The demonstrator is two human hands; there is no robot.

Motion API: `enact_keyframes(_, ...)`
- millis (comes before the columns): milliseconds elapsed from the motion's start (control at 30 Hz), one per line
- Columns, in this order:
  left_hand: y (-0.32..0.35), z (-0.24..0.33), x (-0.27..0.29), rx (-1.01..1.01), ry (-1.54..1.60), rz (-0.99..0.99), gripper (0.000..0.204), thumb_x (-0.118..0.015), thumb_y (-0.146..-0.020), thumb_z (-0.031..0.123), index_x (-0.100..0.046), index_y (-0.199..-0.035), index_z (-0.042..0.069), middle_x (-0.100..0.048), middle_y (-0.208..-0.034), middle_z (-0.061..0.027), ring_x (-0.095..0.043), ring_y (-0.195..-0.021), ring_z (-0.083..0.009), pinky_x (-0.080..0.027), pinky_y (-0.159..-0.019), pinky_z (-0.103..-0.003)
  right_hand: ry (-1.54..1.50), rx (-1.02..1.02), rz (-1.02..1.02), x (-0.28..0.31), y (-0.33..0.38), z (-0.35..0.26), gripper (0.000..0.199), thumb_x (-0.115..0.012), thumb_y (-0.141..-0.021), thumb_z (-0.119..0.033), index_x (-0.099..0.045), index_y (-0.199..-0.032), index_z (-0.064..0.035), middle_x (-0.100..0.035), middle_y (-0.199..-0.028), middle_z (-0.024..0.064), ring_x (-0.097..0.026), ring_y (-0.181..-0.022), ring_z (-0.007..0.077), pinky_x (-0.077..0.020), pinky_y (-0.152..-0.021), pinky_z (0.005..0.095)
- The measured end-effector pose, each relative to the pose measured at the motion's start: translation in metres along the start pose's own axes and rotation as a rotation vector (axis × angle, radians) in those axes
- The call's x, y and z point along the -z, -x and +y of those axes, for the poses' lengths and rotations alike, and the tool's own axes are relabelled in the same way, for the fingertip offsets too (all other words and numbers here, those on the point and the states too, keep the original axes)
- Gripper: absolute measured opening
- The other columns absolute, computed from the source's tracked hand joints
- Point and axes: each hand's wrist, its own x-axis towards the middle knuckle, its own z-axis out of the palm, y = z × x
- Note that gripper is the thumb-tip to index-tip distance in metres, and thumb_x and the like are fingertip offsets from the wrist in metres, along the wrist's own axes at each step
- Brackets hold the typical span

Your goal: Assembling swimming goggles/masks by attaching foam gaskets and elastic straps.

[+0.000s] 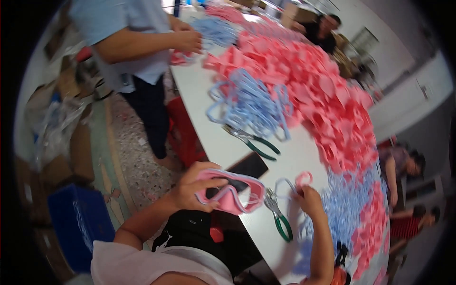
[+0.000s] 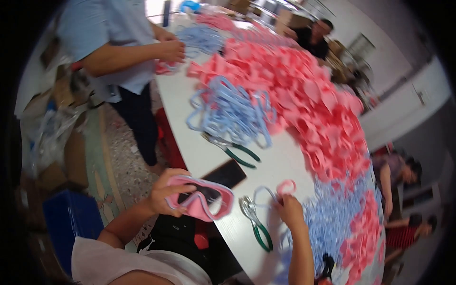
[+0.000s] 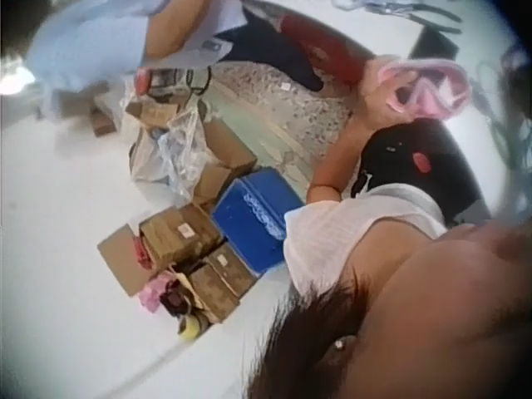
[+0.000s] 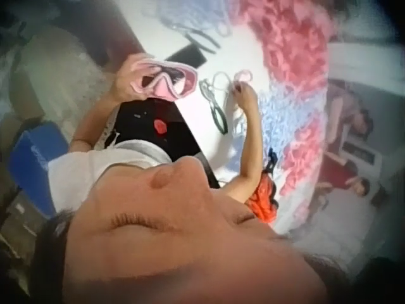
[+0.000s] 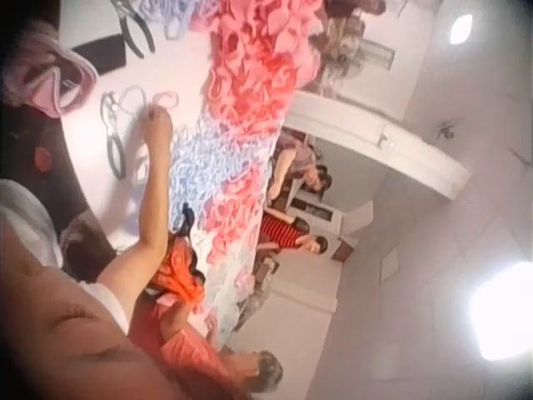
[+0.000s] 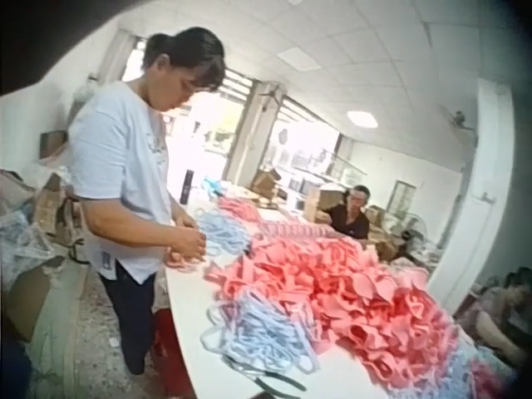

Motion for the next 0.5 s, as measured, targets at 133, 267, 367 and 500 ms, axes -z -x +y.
enact_keyframes(133,0.002,0.008,0.004,-0.02,-0.026,0.02,0.054,-0.083,-0.061,0.02,-0.07,-0.112,0.007,-0.057,-0.121,-0.0187,-0.059,-0.105,-0.0323,-0.05,-0.089,-0.039,-0.138,-0.007,0.132,0.029,0.002,-0.018,0.017,-0.07,-0.081,-0.013,-0.066,-0.089,0.0013,-0.066,-0.081,0.0162,-0.063,-0.075,0.0288,-0.0499,-0.069,0.0373)
enact_keyframes(267,-0.005,0.013,-0.006,-0.058,-0.031,0.016,0.056,-0.084,-0.061,0.021,-0.069,-0.113,0.008,-0.056,-0.121,-0.0185,-0.059,-0.105,-0.0312,-0.05,-0.088,-0.038,-0.535,0.119,0.298,0.075,0.011,-0.064,0.014,-0.071,-0.08,0.0,-0.067,-0.092,0.0027,-0.063,-0.077,0.0084,-0.059,-0.07,0.018,-0.0477,-0.064,0.0284)
enact_keyframes(367,-0.014,0.015,-0.024,-0.117,-0.071,-0.004,0.072,-0.086,-0.061,0.026,-0.059,-0.124,0.004,-0.056,-0.122,-0.0184,-0.06,-0.105,-0.0311,-0.05,-0.087,-0.038,-0.543,0.39,0.257,0.092,0.021,-0.117,0.015,-0.074,-0.077,-0.002,-0.068,-0.091,0.0003,-0.062,-0.08,0.0062,-0.059,-0.073,0.0154,-0.0464,-0.067,0.0265)
enact_keyframes(500,-0.019,0.022,-0.042,-0.073,0.005,-0.012,0.096,-0.089,-0.062,0.035,-0.038,-0.135,0.0,-0.055,-0.123,-0.0175,-0.059,-0.108,-0.0325,-0.049,-0.092,-0.039,-0.199,0.633,0.207,0.084,0.019,-0.158,0.02,-0.077,-0.072,-0.007,-0.068,-0.09,-0.005,-0.061,-0.081,0.0074,-0.058,-0.075,0.0264,-0.0459,-0.065,0.0372)
